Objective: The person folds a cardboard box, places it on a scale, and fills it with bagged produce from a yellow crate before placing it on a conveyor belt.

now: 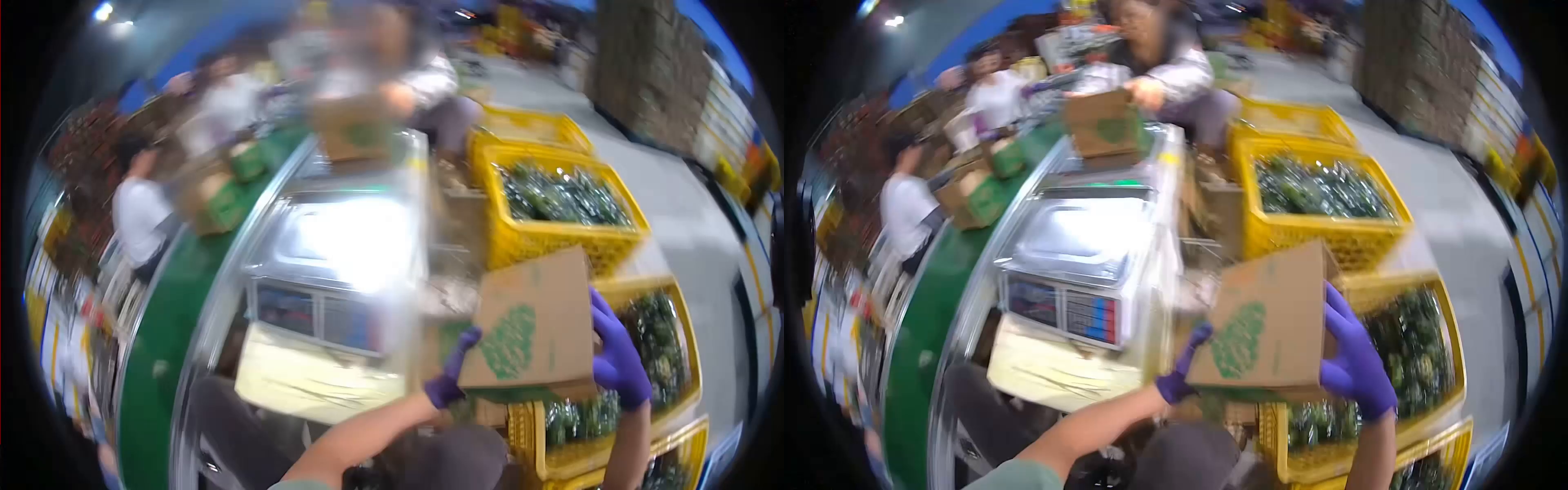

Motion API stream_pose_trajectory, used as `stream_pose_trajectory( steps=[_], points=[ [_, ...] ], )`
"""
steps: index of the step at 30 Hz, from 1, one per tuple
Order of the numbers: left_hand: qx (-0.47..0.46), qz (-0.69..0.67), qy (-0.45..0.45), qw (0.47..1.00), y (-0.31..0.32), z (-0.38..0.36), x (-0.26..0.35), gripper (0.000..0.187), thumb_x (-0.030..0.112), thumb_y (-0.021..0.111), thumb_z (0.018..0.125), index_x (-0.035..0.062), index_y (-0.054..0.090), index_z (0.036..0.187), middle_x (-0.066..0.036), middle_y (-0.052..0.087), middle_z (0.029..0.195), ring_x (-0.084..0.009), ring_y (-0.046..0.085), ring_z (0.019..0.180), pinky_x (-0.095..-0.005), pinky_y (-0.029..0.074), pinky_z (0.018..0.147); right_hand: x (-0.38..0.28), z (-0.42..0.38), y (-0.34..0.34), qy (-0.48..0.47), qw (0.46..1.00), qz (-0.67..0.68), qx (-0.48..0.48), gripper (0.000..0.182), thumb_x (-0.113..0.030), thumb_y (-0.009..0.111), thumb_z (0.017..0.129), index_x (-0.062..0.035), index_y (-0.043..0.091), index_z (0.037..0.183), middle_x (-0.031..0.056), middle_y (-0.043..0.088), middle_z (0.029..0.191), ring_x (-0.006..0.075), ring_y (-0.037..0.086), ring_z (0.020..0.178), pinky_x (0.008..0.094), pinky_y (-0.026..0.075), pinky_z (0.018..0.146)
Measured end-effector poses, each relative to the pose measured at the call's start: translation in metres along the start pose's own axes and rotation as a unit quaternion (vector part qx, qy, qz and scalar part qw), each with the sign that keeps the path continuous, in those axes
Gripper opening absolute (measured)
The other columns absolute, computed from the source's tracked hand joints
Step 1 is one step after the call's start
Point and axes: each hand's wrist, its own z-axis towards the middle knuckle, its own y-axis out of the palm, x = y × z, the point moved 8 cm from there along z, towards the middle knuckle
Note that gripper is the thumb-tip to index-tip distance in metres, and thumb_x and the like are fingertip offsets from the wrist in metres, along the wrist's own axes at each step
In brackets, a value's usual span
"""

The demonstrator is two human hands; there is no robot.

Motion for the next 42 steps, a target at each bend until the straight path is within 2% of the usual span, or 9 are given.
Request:
stream_pose_trajectory(
  steps=[1, 3, 4, 6, 9, 16, 26, 32, 42],
  points=[
    [-0.033, -0.059, -0.009, 0.998, -0.001, -0.001, 0.004, 0.066, 0.039, 0.059, 0.09, 0.0019, 0.038, 0.14, -0.018, 0.051, 0.134, -0.0294, 0.055, 0.119, -0.0456, 0.044, 0.103, 0.005, 0.006, -0.007, -0.02, 0.998, 0.063, 0.016, 0.065, -0.023, 0.072, 0.073, 0.0016, 0.053, 0.13, 0.0205, 0.04, 0.145, 0.0321, 0.04, 0.134, 0.0412, 0.031, 0.11],
    [-0.124, -0.145, -0.012, 0.982, -0.004, -0.006, 0.019, 0.062, 0.037, 0.057, 0.091, 0.0028, 0.039, 0.14, -0.018, 0.053, 0.133, -0.0297, 0.058, 0.115, -0.0443, 0.047, 0.1, 0.1, -0.009, -0.036, 0.049, 0.915, 0.225, 0.332, 0.034, -0.026, 0.056, 0.091, -0.0018, 0.06, 0.116, 0.0118, 0.059, 0.124, 0.0184, 0.059, 0.105, 0.0317, 0.047, 0.09],
    [-0.184, -0.197, -0.013, 0.963, 0.002, -0.014, 0.028, 0.061, 0.037, 0.057, 0.092, 0.0027, 0.039, 0.14, -0.017, 0.054, 0.132, -0.0291, 0.058, 0.114, -0.0439, 0.047, 0.1, 0.182, -0.02, -0.043, 0.136, 0.868, 0.273, 0.393, 0.027, -0.023, 0.048, 0.098, -0.0027, 0.059, 0.111, 0.0064, 0.062, 0.106, 0.0185, 0.058, 0.103, 0.0315, 0.046, 0.084],
    [-0.249, -0.227, -0.008, 0.942, 0.008, -0.019, 0.012, 0.06, 0.036, 0.056, 0.092, 0.0027, 0.04, 0.14, -0.017, 0.054, 0.132, -0.0285, 0.059, 0.113, -0.0435, 0.047, 0.099, 0.336, -0.068, -0.038, 0.205, 0.936, -0.019, 0.285, 0.022, -0.02, 0.046, 0.099, -0.0047, 0.058, 0.109, 0.0047, 0.058, 0.094, 0.0163, 0.057, 0.088, 0.0305, 0.047, 0.076],
    [-0.135, -0.213, 0.021, 0.967, -0.029, 0.005, 0.008, 0.058, 0.037, 0.055, 0.093, 0.0021, 0.042, 0.138, -0.017, 0.055, 0.13, -0.0272, 0.06, 0.111, -0.0422, 0.048, 0.099, 0.427, -0.117, 0.052, 0.418, 0.873, -0.225, 0.111, 0.023, -0.021, 0.046, 0.099, -0.0052, 0.056, 0.111, 0.0062, 0.057, 0.097, 0.0172, 0.057, 0.09, 0.0312, 0.047, 0.077],
    [-0.068, -0.152, 0.023, 0.986, 0.002, -0.007, 0.005, 0.057, 0.04, 0.055, 0.093, 0.0018, 0.046, 0.135, -0.018, 0.059, 0.125, -0.0258, 0.062, 0.108, -0.0401, 0.051, 0.095, 0.425, -0.123, 0.081, 0.449, 0.858, -0.227, 0.099, 0.026, -0.023, 0.046, 0.099, -0.0063, 0.052, 0.118, 0.0098, 0.055, 0.105, 0.0193, 0.057, 0.096, 0.0328, 0.046, 0.081],
    [-0.177, -0.183, 0.02, 0.967, 0.02, -0.004, 0.005, 0.057, 0.038, 0.057, 0.093, 0.0022, 0.045, 0.136, -0.017, 0.06, 0.125, -0.0261, 0.063, 0.107, -0.0409, 0.051, 0.095, 0.431, -0.122, 0.081, 0.457, 0.86, -0.205, 0.096, 0.034, -0.026, 0.047, 0.099, -0.0079, 0.047, 0.127, 0.015, 0.053, 0.116, 0.0223, 0.056, 0.104, 0.035, 0.046, 0.085],
    [-0.162, -0.179, 0.018, 0.97, 0.007, -0.003, 0.0, 0.057, 0.034, 0.054, 0.095, 0.0017, 0.039, 0.14, -0.017, 0.057, 0.128, -0.0254, 0.061, 0.111, -0.041, 0.05, 0.097, 0.425, -0.125, 0.081, 0.468, 0.86, -0.183, 0.092, 0.04, -0.028, 0.047, 0.098, -0.0089, 0.043, 0.133, 0.0181, 0.051, 0.122, 0.0242, 0.056, 0.109, 0.0363, 0.046, 0.088],
    [-0.16, -0.142, 0.042, 0.976, 0.021, -0.007, 0.012, 0.056, 0.04, 0.052, 0.095, 0.0014, 0.045, 0.136, -0.017, 0.06, 0.124, -0.026, 0.063, 0.107, -0.0397, 0.051, 0.095, 0.338, -0.159, 0.042, 0.481, 0.869, 0.044, 0.105, 0.05, -0.031, 0.047, 0.098, -0.0105, 0.038, 0.143, 0.0232, 0.049, 0.133, 0.0272, 0.055, 0.117, 0.0386, 0.045, 0.092]
  ],
)
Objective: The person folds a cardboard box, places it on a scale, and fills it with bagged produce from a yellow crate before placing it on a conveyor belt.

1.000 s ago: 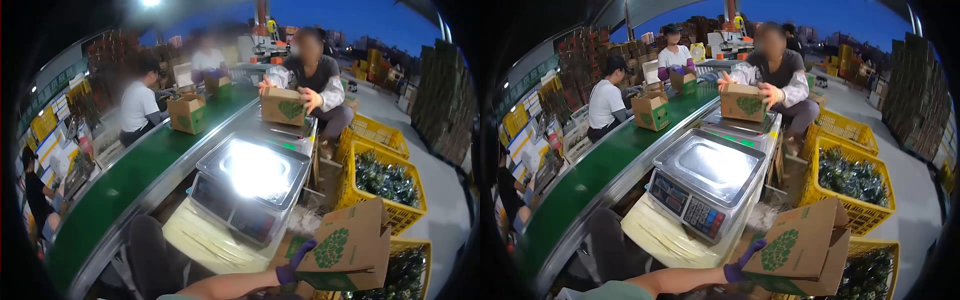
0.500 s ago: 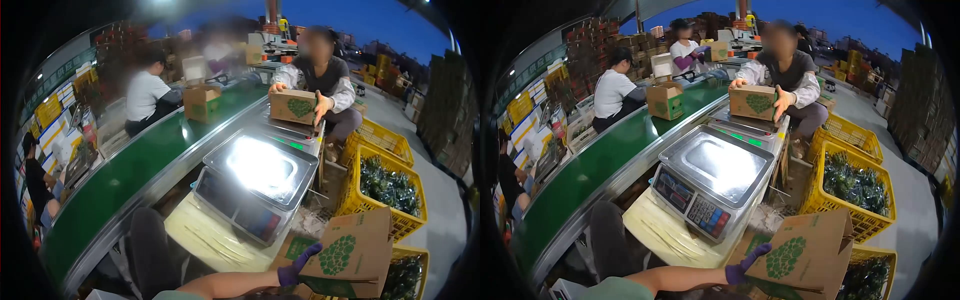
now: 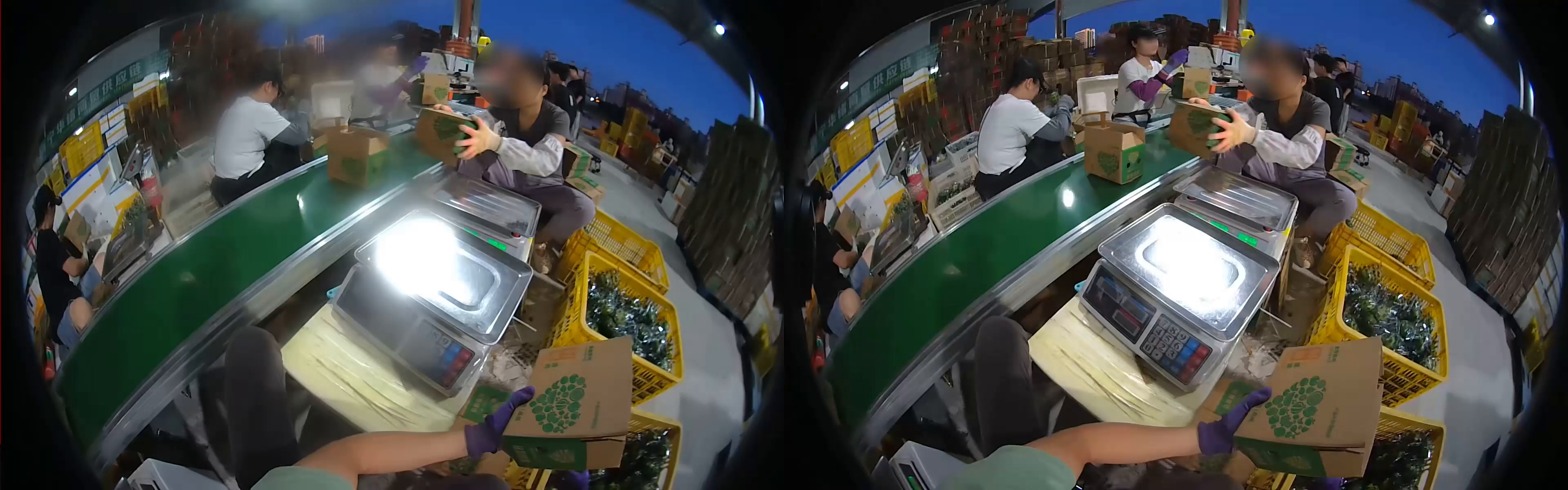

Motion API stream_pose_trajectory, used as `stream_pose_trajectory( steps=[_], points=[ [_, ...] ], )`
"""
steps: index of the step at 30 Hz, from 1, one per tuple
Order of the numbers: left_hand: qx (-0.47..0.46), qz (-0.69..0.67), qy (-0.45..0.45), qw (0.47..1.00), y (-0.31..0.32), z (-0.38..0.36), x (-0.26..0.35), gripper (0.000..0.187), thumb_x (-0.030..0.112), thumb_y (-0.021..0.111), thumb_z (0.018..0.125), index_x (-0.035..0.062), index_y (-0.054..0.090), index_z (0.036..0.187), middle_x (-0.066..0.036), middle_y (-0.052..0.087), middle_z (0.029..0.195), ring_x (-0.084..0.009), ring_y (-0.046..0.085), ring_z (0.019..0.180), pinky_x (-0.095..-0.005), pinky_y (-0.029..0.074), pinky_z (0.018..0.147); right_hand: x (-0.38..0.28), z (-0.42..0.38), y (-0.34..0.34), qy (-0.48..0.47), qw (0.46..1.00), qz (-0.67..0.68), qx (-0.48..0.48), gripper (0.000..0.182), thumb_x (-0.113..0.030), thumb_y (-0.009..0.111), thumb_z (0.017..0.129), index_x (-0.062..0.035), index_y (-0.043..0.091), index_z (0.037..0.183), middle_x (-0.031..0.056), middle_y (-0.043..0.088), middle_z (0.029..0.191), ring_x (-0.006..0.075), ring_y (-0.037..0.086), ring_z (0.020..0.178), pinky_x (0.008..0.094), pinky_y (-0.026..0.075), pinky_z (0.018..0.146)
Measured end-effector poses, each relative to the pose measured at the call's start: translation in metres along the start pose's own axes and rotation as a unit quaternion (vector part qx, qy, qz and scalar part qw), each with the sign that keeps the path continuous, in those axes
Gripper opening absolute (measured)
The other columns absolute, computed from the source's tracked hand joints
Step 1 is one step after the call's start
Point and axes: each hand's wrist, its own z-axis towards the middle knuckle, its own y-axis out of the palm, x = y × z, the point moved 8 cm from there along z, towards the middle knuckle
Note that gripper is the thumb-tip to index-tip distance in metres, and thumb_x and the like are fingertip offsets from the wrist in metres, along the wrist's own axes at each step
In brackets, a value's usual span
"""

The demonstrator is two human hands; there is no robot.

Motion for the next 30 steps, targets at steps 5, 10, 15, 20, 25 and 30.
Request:
stream_pose_trajectory(
  steps=[5, 10, 15, 20, 25, 30],
  points=[
    [0.124, 0.055, 0.002, 0.991, -0.003, -0.011, 0.004, 0.056, 0.041, 0.054, 0.093, 0.0037, 0.048, 0.134, -0.015, 0.061, 0.124, -0.0256, 0.063, 0.106, -0.0404, 0.05, 0.095, -0.04, -0.042, -0.126, -0.171, 0.978, 0.121, -0.012, 0.057, -0.02, 0.055, 0.094, -0.0132, 0.034, 0.146, 0.02, 0.035, 0.148, 0.0297, 0.031, 0.14, 0.0377, 0.026, 0.113],
    [0.029, 0.019, -0.041, 0.999, -0.007, 0.0, -0.009, 0.056, 0.044, 0.057, 0.091, 0.0065, 0.052, 0.132, -0.013, 0.063, 0.122, -0.0257, 0.062, 0.107, -0.0413, 0.048, 0.097, -0.199, -0.133, -0.197, -0.317, 0.922, 0.204, 0.086, 0.043, -0.02, 0.051, 0.096, -0.0104, 0.041, 0.137, 0.0133, 0.042, 0.125, 0.0232, 0.038, 0.115, 0.0342, 0.033, 0.095],
    [0.182, 0.079, -0.042, 0.979, -0.003, -0.007, -0.016, 0.057, 0.045, 0.062, 0.088, 0.0078, 0.054, 0.13, -0.013, 0.063, 0.122, -0.0268, 0.062, 0.105, -0.0432, 0.047, 0.096, -0.277, -0.176, -0.165, -0.391, 0.881, 0.264, 0.037, 0.031, -0.02, 0.047, 0.098, -0.0076, 0.048, 0.127, 0.0066, 0.048, 0.101, 0.0167, 0.046, 0.09, 0.0307, 0.041, 0.076],
    [0.061, 0.012, -0.029, 0.998, -0.002, 0.012, -0.031, 0.056, 0.039, 0.056, 0.093, 0.0059, 0.044, 0.137, -0.011, 0.059, 0.127, -0.0226, 0.061, 0.11, -0.0379, 0.048, 0.097, -0.236, -0.12, -0.078, -0.328, 0.906, 0.246, -0.103, 0.033, -0.019, 0.045, 0.098, -0.0037, 0.048, 0.128, 0.0065, 0.053, 0.104, 0.0165, 0.051, 0.092, 0.0306, 0.044, 0.078],
    [-0.003, 0.149, 0.011, 0.989, 0.015, -0.001, -0.022, 0.055, 0.037, 0.056, 0.093, 0.0061, 0.045, 0.137, -0.012, 0.059, 0.124, -0.0232, 0.06, 0.11, -0.038, 0.047, 0.098, -0.356, -0.239, -0.003, -0.532, 0.818, -0.167, -0.138, 0.044, -0.023, 0.055, 0.095, -0.0014, 0.049, 0.133, 0.0095, 0.06, 0.119, 0.0193, 0.058, 0.104, 0.0311, 0.048, 0.086],
    [0.028, -0.073, -0.058, 0.995, 0.004, -0.005, -0.024, 0.057, 0.037, 0.057, 0.093, 0.0045, 0.045, 0.137, -0.013, 0.06, 0.123, -0.0227, 0.06, 0.11, -0.0367, 0.047, 0.098, -0.272, -0.157, -0.12, -0.351, 0.868, 0.225, 0.271, 0.033, -0.017, 0.052, 0.093, 0.0011, 0.056, 0.12, 0.009, 0.059, 0.112, 0.0135, 0.056, 0.088, 0.0241, 0.046, 0.072]
  ],
)
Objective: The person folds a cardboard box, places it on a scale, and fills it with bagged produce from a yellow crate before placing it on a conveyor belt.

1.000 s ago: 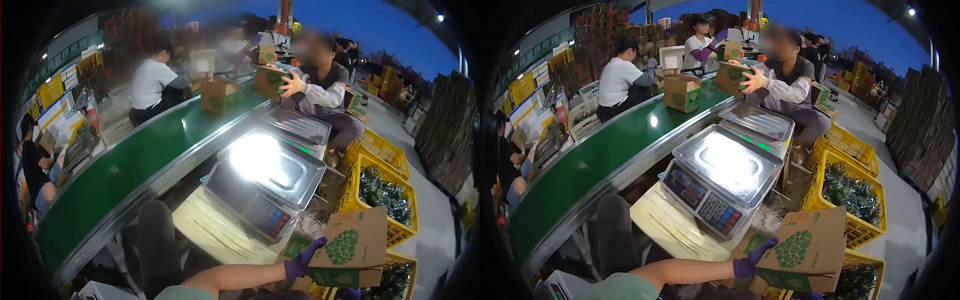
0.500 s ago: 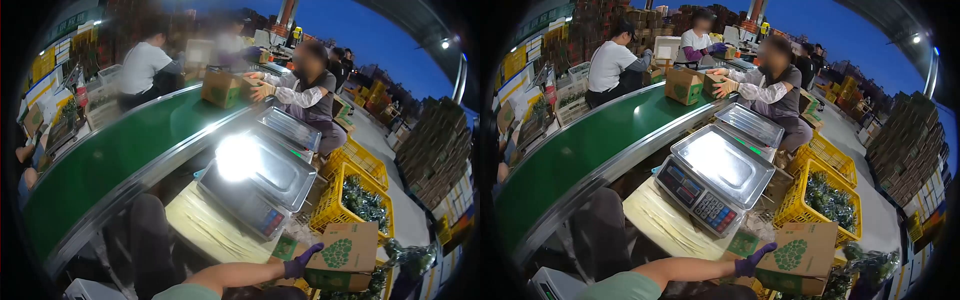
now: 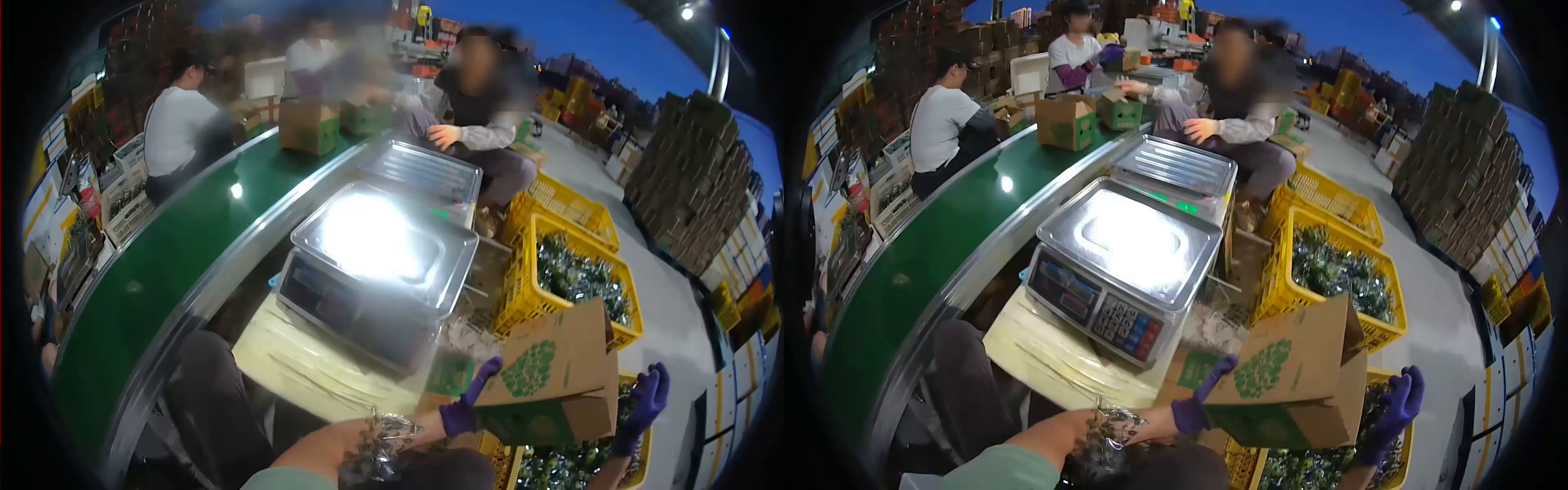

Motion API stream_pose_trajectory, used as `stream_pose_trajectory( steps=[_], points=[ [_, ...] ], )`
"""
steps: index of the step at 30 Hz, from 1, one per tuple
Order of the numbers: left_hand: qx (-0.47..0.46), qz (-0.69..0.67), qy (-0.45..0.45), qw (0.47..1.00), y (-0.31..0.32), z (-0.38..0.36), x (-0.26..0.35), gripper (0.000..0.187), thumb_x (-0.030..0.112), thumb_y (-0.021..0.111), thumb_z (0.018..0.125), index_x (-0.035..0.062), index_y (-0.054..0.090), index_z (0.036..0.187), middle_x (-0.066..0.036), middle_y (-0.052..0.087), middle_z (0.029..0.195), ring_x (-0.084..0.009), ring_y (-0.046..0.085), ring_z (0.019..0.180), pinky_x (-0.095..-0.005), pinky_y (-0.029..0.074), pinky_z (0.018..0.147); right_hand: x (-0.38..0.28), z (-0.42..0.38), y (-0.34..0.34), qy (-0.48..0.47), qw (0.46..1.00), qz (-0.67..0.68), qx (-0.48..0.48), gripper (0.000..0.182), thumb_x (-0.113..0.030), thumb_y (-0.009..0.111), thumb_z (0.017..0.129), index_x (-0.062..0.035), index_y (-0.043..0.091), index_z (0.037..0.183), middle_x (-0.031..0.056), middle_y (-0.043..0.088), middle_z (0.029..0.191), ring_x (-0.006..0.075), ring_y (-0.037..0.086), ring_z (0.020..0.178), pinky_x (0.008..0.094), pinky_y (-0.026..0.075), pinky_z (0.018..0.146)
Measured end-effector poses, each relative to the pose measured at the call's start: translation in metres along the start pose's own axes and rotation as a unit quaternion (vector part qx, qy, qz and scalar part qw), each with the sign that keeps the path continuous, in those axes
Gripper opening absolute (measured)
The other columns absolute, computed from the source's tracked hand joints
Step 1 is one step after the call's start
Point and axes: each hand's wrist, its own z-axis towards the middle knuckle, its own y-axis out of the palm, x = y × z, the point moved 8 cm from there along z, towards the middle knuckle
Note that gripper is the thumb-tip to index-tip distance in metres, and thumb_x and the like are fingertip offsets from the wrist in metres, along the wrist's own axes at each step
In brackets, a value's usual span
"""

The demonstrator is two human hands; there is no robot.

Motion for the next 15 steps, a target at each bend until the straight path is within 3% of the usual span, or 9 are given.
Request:
stream_pose_trajectory(
  steps=[1, 3, 5, 7, 8, 10, 13, 15],
  points=[
    [0.007, 0.003, 0.006, 1.0, -0.004, -0.001, 0.001, 0.057, 0.038, 0.057, 0.093, 0.0044, 0.045, 0.137, -0.014, 0.06, 0.123, -0.0229, 0.06, 0.11, -0.0372, 0.047, 0.098, 0.05, 0.004, -0.016, 0.017, 0.999, -0.015, 0.044, 0.033, -0.016, 0.053, 0.092, 0.001, 0.056, 0.12, 0.0089, 0.059, 0.111, 0.0135, 0.056, 0.087, 0.0242, 0.046, 0.072],
    [0.017, 0.009, 0.024, 1.0, -0.011, 0.001, 0.005, 0.058, 0.039, 0.057, 0.093, 0.0043, 0.045, 0.137, -0.014, 0.059, 0.125, -0.0234, 0.06, 0.11, -0.038, 0.048, 0.097, 0.175, -0.013, -0.029, 0.062, 0.989, -0.13, 0.036, 0.032, -0.016, 0.054, 0.092, 0.0009, 0.057, 0.119, 0.0087, 0.06, 0.11, 0.0135, 0.056, 0.086, 0.0243, 0.047, 0.071],
    [0.023, 0.013, 0.039, 0.999, -0.016, 0.005, 0.008, 0.058, 0.039, 0.056, 0.093, 0.0041, 0.044, 0.137, -0.014, 0.059, 0.126, -0.0238, 0.06, 0.111, -0.0389, 0.048, 0.097, 0.301, -0.065, -0.025, 0.138, 0.948, -0.282, -0.042, 0.032, -0.016, 0.054, 0.091, 0.0008, 0.057, 0.119, 0.0085, 0.06, 0.109, 0.0136, 0.057, 0.086, 0.0245, 0.047, 0.071],
    [0.021, 0.016, 0.054, 0.998, -0.016, 0.011, 0.014, 0.059, 0.04, 0.056, 0.093, 0.004, 0.044, 0.138, -0.014, 0.058, 0.128, -0.0242, 0.06, 0.111, -0.0397, 0.049, 0.097, 0.38, -0.136, -0.017, 0.204, 0.867, -0.428, -0.157, 0.032, -0.015, 0.055, 0.09, 0.0006, 0.057, 0.118, 0.0084, 0.06, 0.107, 0.0136, 0.057, 0.085, 0.0246, 0.047, 0.07],
    [0.013, 0.017, 0.057, 0.998, -0.012, 0.015, 0.016, 0.059, 0.041, 0.056, 0.093, 0.0039, 0.044, 0.138, -0.015, 0.058, 0.128, -0.0245, 0.06, 0.111, -0.0401, 0.049, 0.096, 0.397, -0.168, -0.013, 0.226, 0.825, -0.477, -0.203, 0.032, -0.015, 0.055, 0.09, 0.0006, 0.057, 0.118, 0.0083, 0.06, 0.106, 0.0137, 0.057, 0.084, 0.0247, 0.047, 0.07],
    [-0.029, 0.017, 0.036, 0.999, 0.003, 0.018, 0.019, 0.059, 0.039, 0.056, 0.093, 0.0024, 0.044, 0.137, -0.015, 0.058, 0.129, -0.0242, 0.06, 0.113, -0.0401, 0.048, 0.098, 0.411, -0.195, -0.011, 0.238, 0.794, -0.502, -0.246, 0.032, -0.015, 0.056, 0.089, 0.0004, 0.057, 0.117, 0.0081, 0.06, 0.105, 0.0137, 0.057, 0.084, 0.0249, 0.047, 0.069],
    [-0.018, 0.04, 0.037, 0.998, 0.001, 0.013, 0.023, 0.057, 0.038, 0.055, 0.094, 0.0026, 0.044, 0.138, -0.015, 0.057, 0.13, -0.024, 0.059, 0.114, -0.04, 0.046, 0.1, 0.416, -0.198, -0.006, 0.234, 0.791, -0.5, -0.263, 0.031, -0.014, 0.057, 0.088, 0.0002, 0.057, 0.116, 0.0078, 0.061, 0.103, 0.0138, 0.057, 0.082, 0.0251, 0.048, 0.069],
    [-0.069, 0.054, -0.006, 0.996, 0.04, -0.004, 0.021, 0.056, 0.037, 0.054, 0.094, 0.0031, 0.043, 0.138, -0.014, 0.056, 0.132, -0.0239, 0.059, 0.114, -0.0394, 0.046, 0.1, 0.414, -0.194, 0.003, 0.229, 0.794, -0.494, -0.27, 0.031, -0.014, 0.058, 0.088, 0.0001, 0.057, 0.116, 0.0076, 0.061, 0.102, 0.0138, 0.058, 0.082, 0.0253, 0.048, 0.068]
  ],
)
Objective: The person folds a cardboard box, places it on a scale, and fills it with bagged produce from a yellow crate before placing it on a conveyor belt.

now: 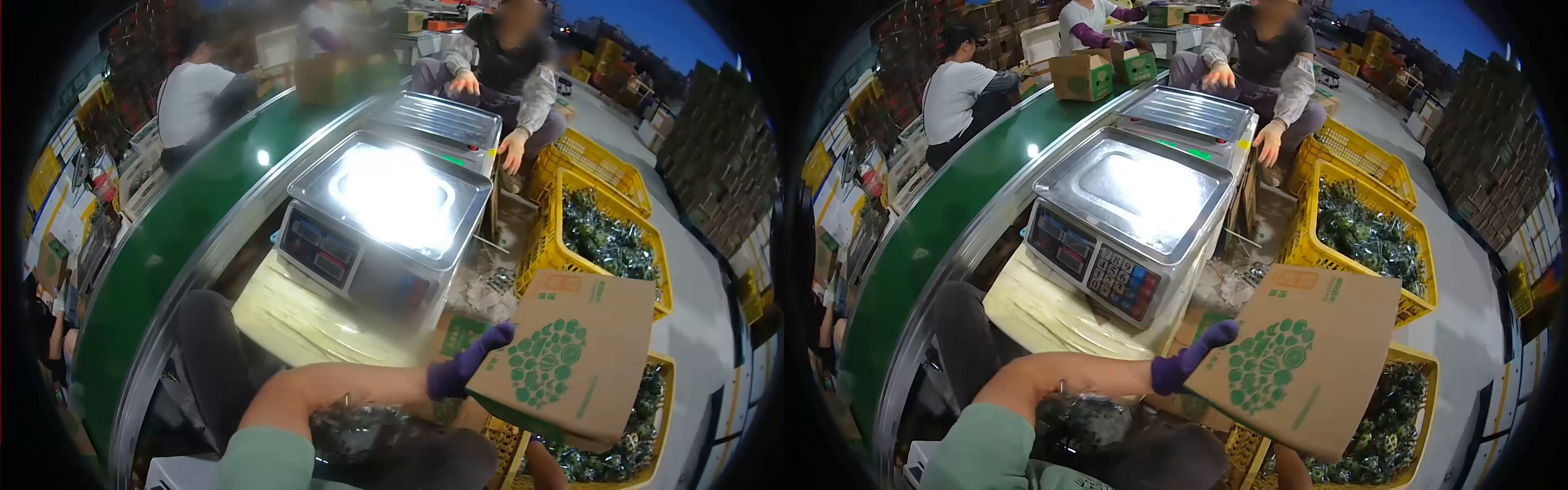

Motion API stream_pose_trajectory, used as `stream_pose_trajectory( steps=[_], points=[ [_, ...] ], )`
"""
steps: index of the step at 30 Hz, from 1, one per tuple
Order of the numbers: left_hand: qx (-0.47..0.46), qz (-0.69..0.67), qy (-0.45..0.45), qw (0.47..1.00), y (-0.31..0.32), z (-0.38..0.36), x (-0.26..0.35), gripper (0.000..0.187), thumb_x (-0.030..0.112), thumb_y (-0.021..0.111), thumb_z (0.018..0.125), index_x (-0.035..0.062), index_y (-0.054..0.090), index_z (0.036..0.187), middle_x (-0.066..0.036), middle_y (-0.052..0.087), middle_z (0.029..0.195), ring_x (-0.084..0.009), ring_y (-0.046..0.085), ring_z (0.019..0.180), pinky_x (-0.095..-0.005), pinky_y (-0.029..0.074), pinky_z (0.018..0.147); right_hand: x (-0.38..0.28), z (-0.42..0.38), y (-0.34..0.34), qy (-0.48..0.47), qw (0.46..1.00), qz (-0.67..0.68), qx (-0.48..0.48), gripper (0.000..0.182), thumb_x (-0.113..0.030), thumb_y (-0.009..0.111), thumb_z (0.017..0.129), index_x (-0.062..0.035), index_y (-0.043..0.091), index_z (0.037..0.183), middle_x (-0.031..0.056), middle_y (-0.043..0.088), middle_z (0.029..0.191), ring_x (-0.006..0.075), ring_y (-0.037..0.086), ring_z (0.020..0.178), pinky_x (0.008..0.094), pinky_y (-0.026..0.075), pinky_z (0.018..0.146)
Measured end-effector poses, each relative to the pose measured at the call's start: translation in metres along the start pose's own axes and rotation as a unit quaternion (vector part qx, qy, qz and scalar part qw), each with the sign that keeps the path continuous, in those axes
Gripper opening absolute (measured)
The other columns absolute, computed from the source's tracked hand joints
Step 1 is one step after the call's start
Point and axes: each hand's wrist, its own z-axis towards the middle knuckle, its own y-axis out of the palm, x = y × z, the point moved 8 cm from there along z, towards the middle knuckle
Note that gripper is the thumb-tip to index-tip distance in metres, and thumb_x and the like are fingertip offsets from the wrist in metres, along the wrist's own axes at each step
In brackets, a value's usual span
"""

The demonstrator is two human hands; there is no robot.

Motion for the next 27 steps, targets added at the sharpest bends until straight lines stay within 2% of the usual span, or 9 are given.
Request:
stream_pose_trajectory(
  steps=[4, 12, 15, 20, 22, 23, 24, 26, 27],
  points=[
    [0.065, 0.08, 0.009, 0.995, -0.015, -0.032, -0.001, 0.059, 0.04, 0.052, 0.094, 0.0049, 0.041, 0.14, -0.014, 0.055, 0.132, -0.0247, 0.058, 0.116, -0.0408, 0.047, 0.1, -0.013, 0.002, -0.007, -0.014, 1.0, 0.001, -0.014, 0.031, -0.013, 0.06, 0.086, -0.0001, 0.057, 0.114, 0.0072, 0.061, 0.099, 0.0139, 0.058, 0.08, 0.0256, 0.049, 0.067],
    [-0.04, -0.069, 0.022, 0.997, 0.011, -0.039, -0.004, 0.056, 0.039, 0.051, 0.093, 0.005, 0.045, 0.138, -0.016, 0.057, 0.13, -0.0255, 0.06, 0.112, -0.0419, 0.048, 0.098, -0.021, 0.003, -0.003, -0.024, 0.999, 0.022, -0.044, 0.031, -0.011, 0.063, 0.084, -0.0007, 0.057, 0.112, 0.0065, 0.062, 0.093, 0.0141, 0.059, 0.077, 0.0262, 0.049, 0.065],
    [0.006, -0.041, -0.001, 0.999, 0.004, -0.047, -0.002, 0.057, 0.043, 0.048, 0.096, 0.0019, 0.045, 0.136, -0.012, 0.058, 0.128, -0.0213, 0.06, 0.111, -0.0372, 0.048, 0.098, -0.024, 0.004, -0.036, -0.041, 0.993, 0.097, -0.061, 0.031, -0.011, 0.064, 0.083, -0.0009, 0.057, 0.111, 0.0062, 0.063, 0.091, 0.0141, 0.059, 0.076, 0.0264, 0.05, 0.064],
    [0.064, 0.043, 0.034, 0.996, 0.003, -0.05, 0.008, 0.058, 0.043, 0.048, 0.096, 0.0023, 0.043, 0.137, -0.014, 0.057, 0.128, -0.0223, 0.06, 0.112, -0.0373, 0.049, 0.097, -0.043, -0.025, -0.229, -0.166, 0.933, 0.32, 0.007, 0.031, -0.01, 0.066, 0.081, -0.0012, 0.057, 0.11, 0.0057, 0.063, 0.088, 0.0142, 0.06, 0.074, 0.0268, 0.05, 0.063],
    [0.024, 0.006, 0.033, 0.999, 0.0, -0.051, 0.006, 0.06, 0.043, 0.051, 0.095, 0.0029, 0.042, 0.139, -0.016, 0.054, 0.132, -0.0263, 0.057, 0.115, -0.042, 0.046, 0.1, -0.133, -0.117, -0.362, -0.193, 0.89, 0.407, 0.076, 0.029, -0.006, 0.065, 0.081, -0.0031, 0.057, 0.108, 0.0078, 0.064, 0.083, 0.0144, 0.061, 0.071, 0.0284, 0.051, 0.06],
    [-0.006, -0.033, 0.034, 0.999, 0.002, -0.051, 0.004, 0.063, 0.043, 0.053, 0.093, 0.0036, 0.04, 0.141, -0.017, 0.051, 0.136, -0.0303, 0.055, 0.119, -0.0466, 0.044, 0.103, -0.14, -0.128, -0.41, -0.277, 0.895, 0.304, 0.17, 0.027, -0.009, 0.064, 0.082, -0.0048, 0.058, 0.108, 0.0066, 0.065, 0.082, 0.014, 0.062, 0.068, 0.0275, 0.05, 0.058],
    [-0.011, -0.036, 0.026, 0.999, 0.004, -0.05, 0.002, 0.063, 0.043, 0.053, 0.093, 0.0036, 0.04, 0.141, -0.017, 0.051, 0.136, -0.0303, 0.055, 0.119, -0.0466, 0.044, 0.103, -0.193, -0.187, -0.447, -0.209, 0.926, 0.235, 0.211, 0.028, -0.013, 0.066, 0.081, -0.0038, 0.059, 0.106, 0.0091, 0.067, 0.082, 0.0189, 0.066, 0.069, 0.0305, 0.052, 0.061],
    [0.022, 0.071, 0.068, 0.995, 0.021, -0.049, 0.002, 0.063, 0.043, 0.053, 0.093, 0.0039, 0.04, 0.14, -0.017, 0.051, 0.136, -0.0302, 0.054, 0.12, -0.0471, 0.043, 0.103, -0.277, -0.26, -0.478, -0.27, 0.872, -0.039, 0.407, 0.039, -0.022, 0.073, 0.075, -0.0026, 0.06, 0.106, 0.0158, 0.068, 0.089, 0.0338, 0.067, 0.078, 0.0388, 0.053, 0.069],
    [0.053, 0.123, 0.089, 0.987, 0.036, -0.05, 0.002, 0.064, 0.044, 0.053, 0.093, 0.0041, 0.04, 0.14, -0.017, 0.05, 0.137, -0.0303, 0.054, 0.12, -0.0477, 0.043, 0.104, -0.319, -0.276, -0.466, -0.383, 0.847, -0.052, 0.365, 0.041, -0.025, 0.072, 0.076, -0.0033, 0.06, 0.108, 0.0169, 0.068, 0.096, 0.0342, 0.066, 0.087, 0.042, 0.052, 0.075]
  ],
)
